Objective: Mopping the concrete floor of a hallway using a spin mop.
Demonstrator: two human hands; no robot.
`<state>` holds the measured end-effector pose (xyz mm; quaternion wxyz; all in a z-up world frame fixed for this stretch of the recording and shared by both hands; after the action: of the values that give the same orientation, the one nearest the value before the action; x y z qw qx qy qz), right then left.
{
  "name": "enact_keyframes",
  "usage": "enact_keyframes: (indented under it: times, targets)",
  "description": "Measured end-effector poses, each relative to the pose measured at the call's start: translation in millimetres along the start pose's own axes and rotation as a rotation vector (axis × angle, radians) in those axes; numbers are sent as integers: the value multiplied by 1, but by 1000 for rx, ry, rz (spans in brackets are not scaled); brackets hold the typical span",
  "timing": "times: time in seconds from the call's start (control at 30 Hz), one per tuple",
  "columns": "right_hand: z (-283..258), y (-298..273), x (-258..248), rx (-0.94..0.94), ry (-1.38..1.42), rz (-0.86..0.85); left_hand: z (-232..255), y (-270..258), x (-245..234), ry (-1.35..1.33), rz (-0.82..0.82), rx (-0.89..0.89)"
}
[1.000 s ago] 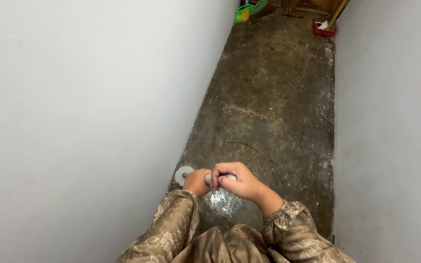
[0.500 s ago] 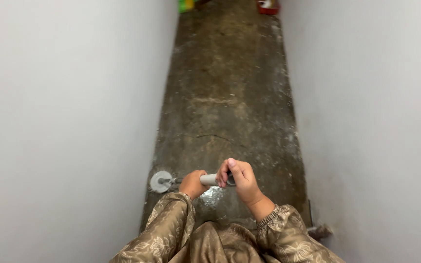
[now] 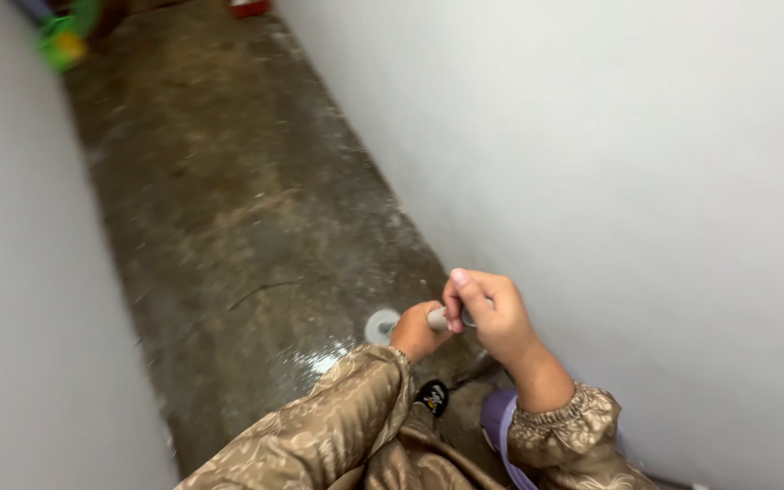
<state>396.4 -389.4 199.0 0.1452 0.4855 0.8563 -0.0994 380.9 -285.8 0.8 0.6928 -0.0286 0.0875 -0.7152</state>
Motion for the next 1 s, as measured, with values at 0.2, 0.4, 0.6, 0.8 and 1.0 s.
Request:
enact_keyframes:
  times: [0.2, 0.4, 0.6, 0.8, 1.0]
  targets:
    - [26, -20, -28, -87, -219, 39, -110, 93, 86, 56, -452, 156]
    - [37, -37, -27, -96, -199, 163, -27, 52, 64, 187, -341, 12]
    - [14, -35, -11, -75, -28, 156, 29, -6, 15, 166, -157, 6]
    - [-9, -12, 38, -136, 348, -25, 22, -62, -55, 405, 69, -133]
    - [-12, 5, 144, -154, 467, -251, -27, -141, -151, 481, 252, -264]
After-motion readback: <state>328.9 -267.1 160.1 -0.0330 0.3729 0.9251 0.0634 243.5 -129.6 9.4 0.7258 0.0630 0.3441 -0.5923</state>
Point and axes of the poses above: each hand's wrist, its own y-axis towards the middle knuckle, its own x-axis out of the palm, z = x × y, the point moved 3 cm from there along y, towards the middle knuckle, and after that the axes turned 15 degrees about -y, right-handed, at the moved point
